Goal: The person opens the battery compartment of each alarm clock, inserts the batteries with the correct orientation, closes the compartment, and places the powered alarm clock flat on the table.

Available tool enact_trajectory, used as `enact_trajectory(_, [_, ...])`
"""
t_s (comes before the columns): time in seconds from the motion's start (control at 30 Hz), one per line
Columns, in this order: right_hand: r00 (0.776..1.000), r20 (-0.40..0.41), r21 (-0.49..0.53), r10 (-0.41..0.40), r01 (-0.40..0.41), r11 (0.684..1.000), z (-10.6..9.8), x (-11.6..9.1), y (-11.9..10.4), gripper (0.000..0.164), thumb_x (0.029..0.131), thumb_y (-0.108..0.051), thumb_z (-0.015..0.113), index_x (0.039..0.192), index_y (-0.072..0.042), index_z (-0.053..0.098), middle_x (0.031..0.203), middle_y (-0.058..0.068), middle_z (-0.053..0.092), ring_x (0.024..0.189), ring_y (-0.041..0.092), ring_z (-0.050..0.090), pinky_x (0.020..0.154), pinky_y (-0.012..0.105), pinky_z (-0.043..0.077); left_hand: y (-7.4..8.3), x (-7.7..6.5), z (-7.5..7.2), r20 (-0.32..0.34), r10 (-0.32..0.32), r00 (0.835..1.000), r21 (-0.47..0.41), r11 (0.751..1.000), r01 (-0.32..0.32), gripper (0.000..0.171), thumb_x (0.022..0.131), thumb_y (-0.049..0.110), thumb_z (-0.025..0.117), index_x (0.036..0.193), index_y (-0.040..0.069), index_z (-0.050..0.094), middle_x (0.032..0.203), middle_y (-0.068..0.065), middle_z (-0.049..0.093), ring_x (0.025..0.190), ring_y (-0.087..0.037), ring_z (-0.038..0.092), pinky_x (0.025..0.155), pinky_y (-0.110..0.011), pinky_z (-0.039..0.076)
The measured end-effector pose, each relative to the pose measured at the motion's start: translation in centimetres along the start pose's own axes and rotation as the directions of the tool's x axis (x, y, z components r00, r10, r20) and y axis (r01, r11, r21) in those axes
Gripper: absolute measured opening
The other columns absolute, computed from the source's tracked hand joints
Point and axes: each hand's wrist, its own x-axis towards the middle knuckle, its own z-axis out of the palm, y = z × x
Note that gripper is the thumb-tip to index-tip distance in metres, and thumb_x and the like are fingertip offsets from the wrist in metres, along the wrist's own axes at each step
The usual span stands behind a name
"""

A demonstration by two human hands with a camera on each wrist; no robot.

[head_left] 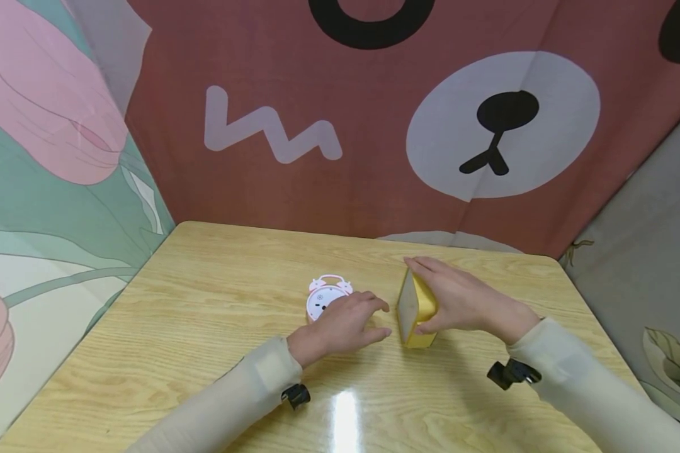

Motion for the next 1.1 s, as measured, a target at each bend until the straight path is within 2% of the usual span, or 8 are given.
enact_trajectory(0.4, [0.999, -0.043, 0.084, 0.022, -0.019, 0.996, 0.8, -0.1, 0.5, 0.117, 0.063, -0.044, 0.093, 0.154, 0.001, 0.036, 0.154, 0.022, 0.045, 0.137, 0.039, 0.049, 0.105, 0.054, 0.047, -0.2, -0.4, 0.1, 0.002, -0.013, 1.0, 0.0, 1.0, 0.013, 0.043, 0.096, 0.045, 0.065, 0.129, 0.017, 0.067, 0.128, -0.001, 0.068, 0.117, -0.017, 0.065, 0.094, -0.034, 0.055])
enact_trajectory(0.8, [0.994, -0.082, 0.159, 0.068, -0.054, 0.986, 1.1, -0.8, 1.4, 0.117, 0.065, -0.05, 0.092, 0.156, -0.003, 0.035, 0.154, 0.019, 0.045, 0.125, 0.032, 0.055, 0.092, 0.048, 0.052, -0.4, -0.5, 0.0, 0.013, -0.022, 1.0, -0.002, 1.0, 0.022, 0.043, 0.097, 0.046, 0.064, 0.13, 0.018, 0.067, 0.129, -0.001, 0.068, 0.118, -0.016, 0.064, 0.093, -0.034, 0.055])
enact_trajectory(1.1, [0.989, -0.11, 0.241, 0.099, -0.07, 0.968, 1.7, -1.9, 2.4, 0.12, 0.066, -0.052, 0.092, 0.158, -0.007, 0.031, 0.157, 0.017, 0.041, 0.126, 0.03, 0.054, 0.091, 0.046, 0.05, -0.7, -0.6, 0.0, 0.008, -0.021, 1.0, 0.014, 1.0, 0.021, 0.044, 0.097, 0.046, 0.064, 0.13, 0.018, 0.067, 0.129, -0.001, 0.068, 0.118, -0.017, 0.065, 0.093, -0.035, 0.055])
